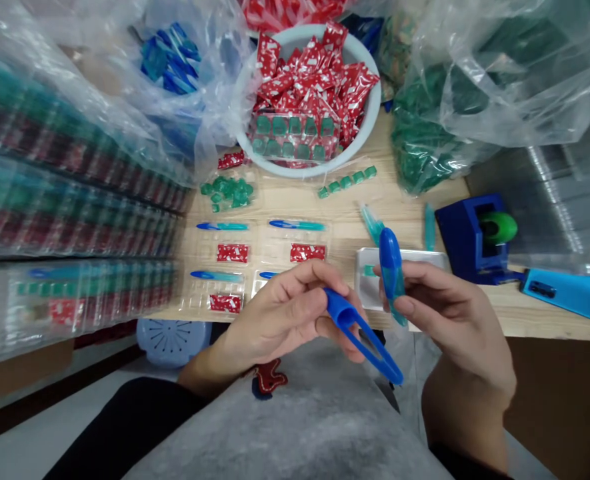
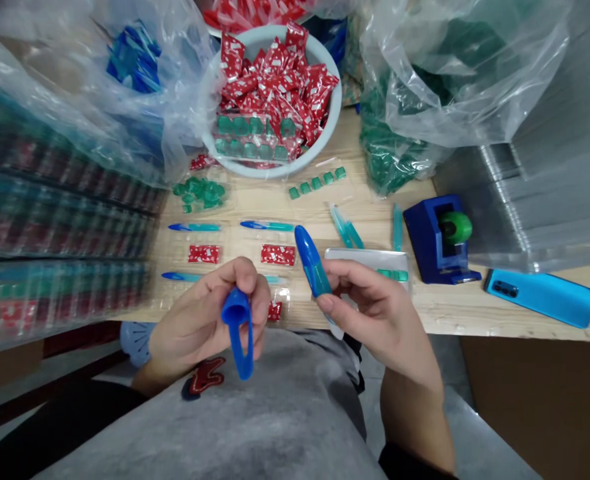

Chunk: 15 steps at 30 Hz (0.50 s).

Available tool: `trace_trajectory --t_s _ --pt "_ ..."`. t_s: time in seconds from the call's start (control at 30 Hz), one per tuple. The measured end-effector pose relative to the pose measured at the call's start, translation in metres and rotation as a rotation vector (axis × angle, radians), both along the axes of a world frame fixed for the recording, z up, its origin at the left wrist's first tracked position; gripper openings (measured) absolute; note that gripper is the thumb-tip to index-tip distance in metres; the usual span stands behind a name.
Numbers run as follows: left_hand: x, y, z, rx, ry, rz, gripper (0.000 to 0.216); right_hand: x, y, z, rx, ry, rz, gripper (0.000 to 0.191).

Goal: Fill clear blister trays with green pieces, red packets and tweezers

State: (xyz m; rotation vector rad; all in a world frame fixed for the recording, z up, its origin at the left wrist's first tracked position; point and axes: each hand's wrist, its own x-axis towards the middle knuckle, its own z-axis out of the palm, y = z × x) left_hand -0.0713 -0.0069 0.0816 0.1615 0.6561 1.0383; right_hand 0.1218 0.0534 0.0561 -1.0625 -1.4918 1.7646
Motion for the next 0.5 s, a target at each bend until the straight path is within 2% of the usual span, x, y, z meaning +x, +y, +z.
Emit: trace_trajectory --t_s 0.27,0.5 --pt "0.002 -0.001 0.002 0.015 0.08 0.012 0.026 0.002 -0.008 0.001 -0.009 0.045 0.056 0.02" --pt "0.003 -0.002 0.002 0.068 0.116 0.068 0.021 0.006 -0.014 -0.007 0.02 0.106 0.105 0.031"
